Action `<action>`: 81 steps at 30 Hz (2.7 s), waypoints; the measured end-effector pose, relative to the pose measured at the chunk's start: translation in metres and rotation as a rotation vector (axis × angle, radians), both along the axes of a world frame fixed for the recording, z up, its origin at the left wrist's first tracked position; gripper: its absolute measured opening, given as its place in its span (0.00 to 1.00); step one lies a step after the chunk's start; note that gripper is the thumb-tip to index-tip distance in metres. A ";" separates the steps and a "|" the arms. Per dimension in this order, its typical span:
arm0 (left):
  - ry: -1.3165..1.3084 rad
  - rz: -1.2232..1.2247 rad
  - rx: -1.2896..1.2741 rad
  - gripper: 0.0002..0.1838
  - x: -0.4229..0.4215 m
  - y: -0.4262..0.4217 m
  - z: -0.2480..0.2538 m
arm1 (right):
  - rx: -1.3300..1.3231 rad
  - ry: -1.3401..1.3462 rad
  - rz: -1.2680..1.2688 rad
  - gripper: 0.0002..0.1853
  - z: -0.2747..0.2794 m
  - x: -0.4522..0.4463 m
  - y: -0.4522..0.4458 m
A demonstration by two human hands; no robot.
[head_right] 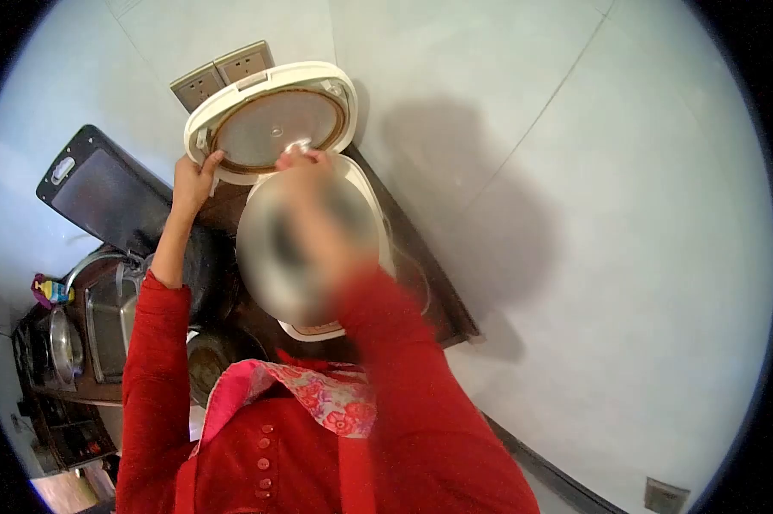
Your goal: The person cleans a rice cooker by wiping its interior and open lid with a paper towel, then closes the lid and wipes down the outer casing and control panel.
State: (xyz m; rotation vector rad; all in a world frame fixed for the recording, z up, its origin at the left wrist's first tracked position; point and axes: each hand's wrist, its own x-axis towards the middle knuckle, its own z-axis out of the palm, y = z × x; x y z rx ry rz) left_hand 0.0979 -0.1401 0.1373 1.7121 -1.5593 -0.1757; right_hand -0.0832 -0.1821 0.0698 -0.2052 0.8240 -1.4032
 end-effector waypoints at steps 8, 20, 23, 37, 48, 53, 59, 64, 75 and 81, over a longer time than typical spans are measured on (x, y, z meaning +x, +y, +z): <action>0.050 -0.024 0.003 0.17 -0.003 0.004 0.001 | -0.190 -0.056 0.078 0.11 0.072 0.051 0.024; -0.089 -0.058 -0.099 0.25 0.003 0.003 -0.004 | -0.383 0.106 -0.190 0.09 0.082 -0.006 -0.014; -0.048 0.007 0.023 0.23 0.001 0.005 -0.001 | -0.376 -0.073 -0.169 0.08 0.105 0.018 0.012; 0.001 -0.020 0.029 0.17 0.003 0.011 -0.002 | -0.407 -0.179 -0.158 0.09 0.090 -0.014 -0.018; 0.027 -0.066 0.014 0.18 0.003 0.009 -0.002 | -0.521 0.305 -0.221 0.07 0.111 -0.018 0.006; 0.012 -0.056 0.003 0.17 -0.002 0.010 0.002 | -0.612 0.895 -0.329 0.11 0.091 0.023 0.012; 0.054 -0.026 0.034 0.18 -0.008 0.015 0.008 | -0.845 0.729 -0.347 0.09 0.067 0.022 0.015; 0.018 -0.013 0.038 0.18 -0.007 0.015 0.006 | -0.709 0.373 -0.294 0.08 0.044 -0.002 -0.009; 0.045 -0.033 -0.008 0.17 -0.005 0.012 0.000 | -1.036 0.748 0.008 0.10 0.052 -0.022 -0.031; 0.022 -0.027 -0.017 0.17 -0.006 0.012 0.001 | -0.785 1.116 0.055 0.10 0.086 -0.036 0.006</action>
